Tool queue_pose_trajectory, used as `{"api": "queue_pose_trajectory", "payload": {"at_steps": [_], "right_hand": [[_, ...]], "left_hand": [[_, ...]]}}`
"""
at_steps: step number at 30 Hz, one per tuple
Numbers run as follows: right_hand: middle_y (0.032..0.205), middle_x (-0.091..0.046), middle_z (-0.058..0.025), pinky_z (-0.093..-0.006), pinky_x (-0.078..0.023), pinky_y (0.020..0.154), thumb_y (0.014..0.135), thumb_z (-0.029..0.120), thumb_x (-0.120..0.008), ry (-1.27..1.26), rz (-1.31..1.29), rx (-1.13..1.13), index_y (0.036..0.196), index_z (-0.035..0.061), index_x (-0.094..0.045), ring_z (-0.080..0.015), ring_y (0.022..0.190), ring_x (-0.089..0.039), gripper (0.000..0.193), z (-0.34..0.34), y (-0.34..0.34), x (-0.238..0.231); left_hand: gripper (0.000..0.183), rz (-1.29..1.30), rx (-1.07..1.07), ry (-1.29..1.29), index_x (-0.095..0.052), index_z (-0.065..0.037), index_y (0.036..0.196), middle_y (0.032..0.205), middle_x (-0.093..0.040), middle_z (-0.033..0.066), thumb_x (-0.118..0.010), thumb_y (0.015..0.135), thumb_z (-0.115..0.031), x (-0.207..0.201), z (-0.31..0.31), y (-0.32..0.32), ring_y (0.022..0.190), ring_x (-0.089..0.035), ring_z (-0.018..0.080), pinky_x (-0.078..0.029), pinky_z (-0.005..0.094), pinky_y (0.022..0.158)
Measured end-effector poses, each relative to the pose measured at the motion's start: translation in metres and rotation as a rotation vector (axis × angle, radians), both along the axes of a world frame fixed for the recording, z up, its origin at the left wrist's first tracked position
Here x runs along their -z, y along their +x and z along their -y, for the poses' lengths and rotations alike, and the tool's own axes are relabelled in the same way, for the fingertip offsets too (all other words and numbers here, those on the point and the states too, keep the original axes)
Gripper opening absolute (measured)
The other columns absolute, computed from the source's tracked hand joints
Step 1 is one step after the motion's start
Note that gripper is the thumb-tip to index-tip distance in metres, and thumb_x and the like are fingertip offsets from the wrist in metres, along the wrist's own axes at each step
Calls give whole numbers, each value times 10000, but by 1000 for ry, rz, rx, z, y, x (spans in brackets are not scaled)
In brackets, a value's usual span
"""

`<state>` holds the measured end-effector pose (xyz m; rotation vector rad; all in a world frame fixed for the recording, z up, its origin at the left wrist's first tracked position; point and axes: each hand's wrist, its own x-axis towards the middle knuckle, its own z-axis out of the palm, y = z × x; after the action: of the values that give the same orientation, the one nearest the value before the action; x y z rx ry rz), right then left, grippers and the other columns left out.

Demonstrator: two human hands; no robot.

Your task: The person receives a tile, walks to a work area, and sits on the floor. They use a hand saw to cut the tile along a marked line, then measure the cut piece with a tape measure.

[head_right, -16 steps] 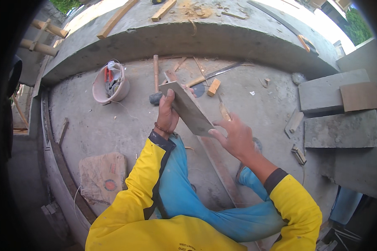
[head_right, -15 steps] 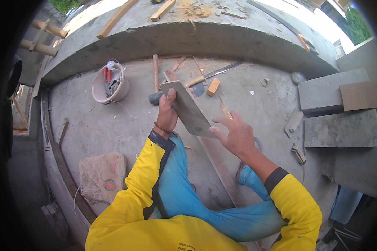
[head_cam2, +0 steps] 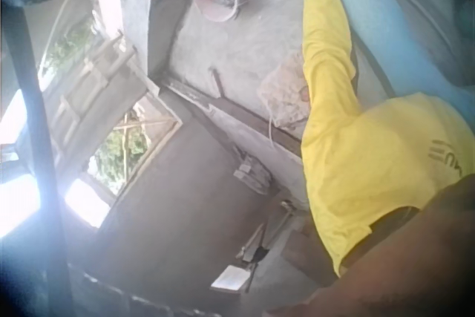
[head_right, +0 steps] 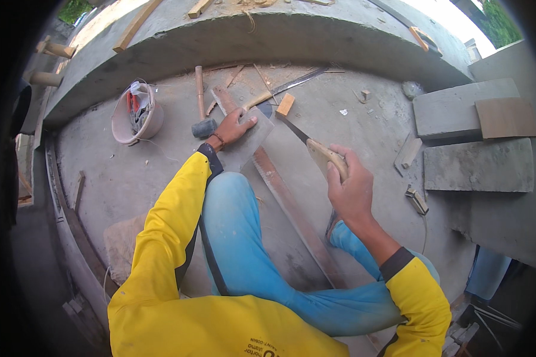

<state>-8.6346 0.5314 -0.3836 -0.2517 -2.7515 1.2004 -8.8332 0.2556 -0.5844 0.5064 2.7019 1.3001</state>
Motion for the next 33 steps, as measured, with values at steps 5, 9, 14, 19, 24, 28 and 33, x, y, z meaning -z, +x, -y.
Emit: {"api": "queue_pose_trajectory", "payload": {"at_steps": [5, 9, 14, 19, 24, 28, 33], "right_hand": [[1080, -713, -196, -373, -540, 919, 968, 70, -610, -92, -6, 140, 1293, 0, -636, -254, 1016, -707, 334, 21, 29, 30], [1139, -716, -221, -385, -547, 926, 955, 65, -620, -37, -89, 173, 1303, 3, -629, -307, 1045, -717, 353, 52, 44, 72], [1181, -712, -237, -409, -560, 911, 942, 63, -633, -137, -81, 233, 1317, 8, -615, -368, 1070, -722, 379, 88, 56, 129], [1170, -705, -247, -415, -565, 884, 943, 62, -636, -147, -91, 213, 1303, 11, -604, -383, 1058, -721, 365, 98, 63, 153], [1038, -716, -244, -420, -567, 795, 950, 88, -651, -235, 36, 174, 1278, 18, -583, -388, 942, -738, 343, 94, 68, 166], [976, -715, -249, -442, -560, 742, 968, 123, -649, -314, 263, 198, 1285, 30, -578, -404, 875, -739, 338, 94, 59, 157], [1046, -712, -271, -468, -564, 729, 991, 143, -632, -184, 51, 159, 1342, 39, -576, -438, 881, -724, 370, 97, 43, 165]], "left_hand": [[474, 108, 204, -232, -668, -14, 1039, 976, -701, 264, -557, 1014, -474, 36, -2, 10, 947, -673, 427, -510, 484, 842], [413, 153, 359, -343, -685, -90, 1124, 1047, -721, 234, -494, 1030, -443, 36, -26, 19, 1032, -667, 440, -517, 528, 888], [329, 25, 310, -425, -640, -91, 994, 927, -698, 224, -486, 1043, -377, 55, -23, 32, 936, -661, 442, -503, 560, 806], [207, -101, 156, -390, -635, -100, 962, 862, -675, 228, -580, 995, -296, 52, -37, 58, 850, -653, 435, -498, 544, 741], [159, -399, -14, -381, -667, -108, 991, 937, -619, 210, -635, 959, -261, 59, -44, 65, 883, -633, 407, -502, 508, 736], [181, -273, 22, -394, -676, -96, 996, 981, -592, 195, -615, 982, -266, 71, -39, 58, 921, -625, 401, -506, 507, 759], [300, -193, -3, -372, -665, -82, 954, 891, -643, 187, -533, 1031, -340, 81, -41, 54, 868, -646, 394, -509, 511, 762]]}}
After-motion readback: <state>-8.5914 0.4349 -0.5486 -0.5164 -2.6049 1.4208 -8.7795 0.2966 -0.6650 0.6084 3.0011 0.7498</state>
